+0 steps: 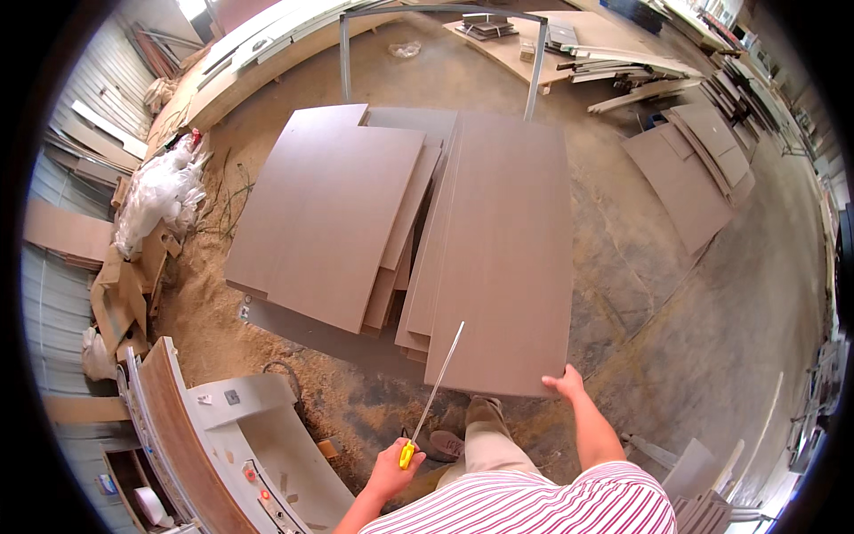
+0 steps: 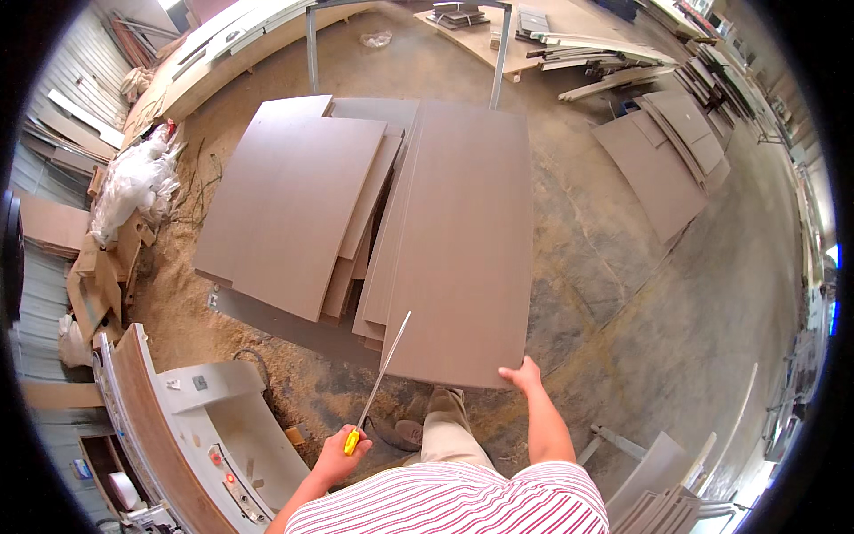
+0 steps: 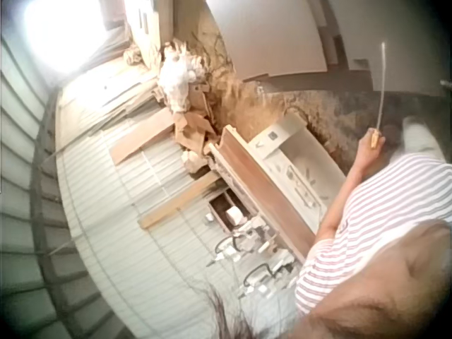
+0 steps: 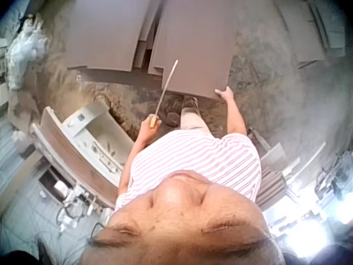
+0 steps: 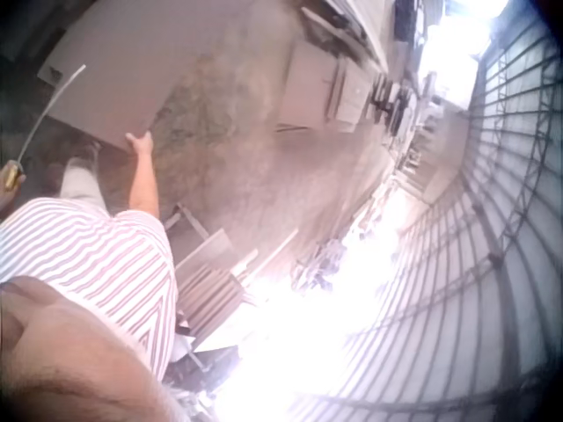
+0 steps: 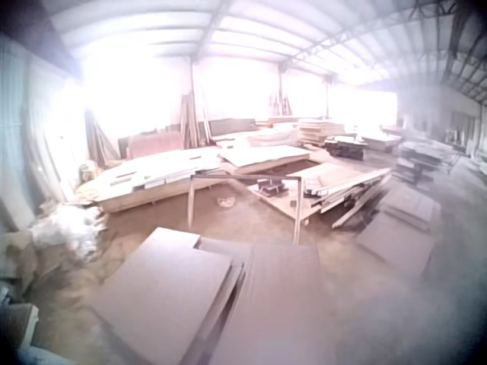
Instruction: The person repeatedly picks up large brown wood panels from a stack, carries them to a CNC machine table, places them down, and returns to the stack. This cycle is performed multiple times throughout the clip.
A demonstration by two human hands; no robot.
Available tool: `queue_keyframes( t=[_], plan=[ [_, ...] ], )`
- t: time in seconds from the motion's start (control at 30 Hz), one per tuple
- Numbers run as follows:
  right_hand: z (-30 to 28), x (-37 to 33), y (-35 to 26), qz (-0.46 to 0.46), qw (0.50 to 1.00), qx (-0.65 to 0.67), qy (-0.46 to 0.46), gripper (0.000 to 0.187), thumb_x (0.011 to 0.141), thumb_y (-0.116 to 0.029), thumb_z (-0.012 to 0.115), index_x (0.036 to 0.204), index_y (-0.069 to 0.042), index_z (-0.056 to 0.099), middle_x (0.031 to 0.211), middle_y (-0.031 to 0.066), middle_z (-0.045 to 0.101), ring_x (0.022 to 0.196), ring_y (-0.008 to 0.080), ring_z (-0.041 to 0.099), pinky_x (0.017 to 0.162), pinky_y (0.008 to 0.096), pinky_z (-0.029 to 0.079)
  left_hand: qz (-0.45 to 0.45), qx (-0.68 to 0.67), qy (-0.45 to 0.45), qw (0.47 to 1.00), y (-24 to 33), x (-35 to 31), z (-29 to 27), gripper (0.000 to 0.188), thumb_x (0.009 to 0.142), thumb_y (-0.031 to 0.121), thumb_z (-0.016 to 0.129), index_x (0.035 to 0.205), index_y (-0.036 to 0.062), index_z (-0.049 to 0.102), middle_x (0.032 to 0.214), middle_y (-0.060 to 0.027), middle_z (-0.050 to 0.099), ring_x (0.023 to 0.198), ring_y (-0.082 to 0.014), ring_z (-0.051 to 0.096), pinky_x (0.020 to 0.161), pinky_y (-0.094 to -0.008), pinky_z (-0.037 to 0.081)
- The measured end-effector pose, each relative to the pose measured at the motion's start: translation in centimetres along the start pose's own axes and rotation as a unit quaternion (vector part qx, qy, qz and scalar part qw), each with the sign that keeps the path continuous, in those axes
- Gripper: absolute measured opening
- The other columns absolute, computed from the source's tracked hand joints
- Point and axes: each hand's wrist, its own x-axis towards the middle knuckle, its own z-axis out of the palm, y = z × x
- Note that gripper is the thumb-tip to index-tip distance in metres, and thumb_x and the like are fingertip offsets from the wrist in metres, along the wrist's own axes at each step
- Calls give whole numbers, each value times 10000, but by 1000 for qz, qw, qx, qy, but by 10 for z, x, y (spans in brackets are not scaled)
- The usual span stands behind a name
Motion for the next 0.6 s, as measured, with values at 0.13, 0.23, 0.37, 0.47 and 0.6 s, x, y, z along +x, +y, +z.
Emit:
queue_keyframes(
  t=[0.13,0.23,0.37,0.47,0.6],
  plan=[
    [-19,-82,21,-13,1000,-19,13,659,595,-274,893,1120,12,615,1095,169,684,982,257,674,857,360,523,19,-34,9,999,-13,-13,11,231,879,221,697,951,52,557,789,-144,616,734,-294,638,694,-360,509],
    [-32,-155,-17,-55,998,-12,-4,612,605,-302,878,1076,10,640,1035,158,704,919,241,691,836,347,531,83,-77,6,993,-7,-19,27,218,877,177,702,947,45,543,845,-110,611,755,-256,618,717,-340,507],
    [-24,-251,-124,-151,987,49,-26,459,661,-323,825,893,41,670,799,122,701,716,192,678,675,314,539,246,-130,-18,960,25,-13,44,318,828,120,745,1020,53,501,1055,-108,606,935,-256,608,819,-342,494],
    [6,-270,-187,-269,961,-44,-38,501,711,-447,730,725,49,657,646,214,636,616,310,672,595,395,522,335,-137,34,932,36,-10,41,400,792,72,767,1053,67,463,1157,-132,573,1051,-279,576,899,-364,470],
    [57,-269,-229,-361,926,46,-97,593,813,-507,657,657,64,629,602,239,590,598,386,636,544,419,497,303,-182,123,927,28,-13,10,398,792,-34,693,1060,89,425,1226,-132,520,1120,-242,533,973,-362,425]
  ],
)
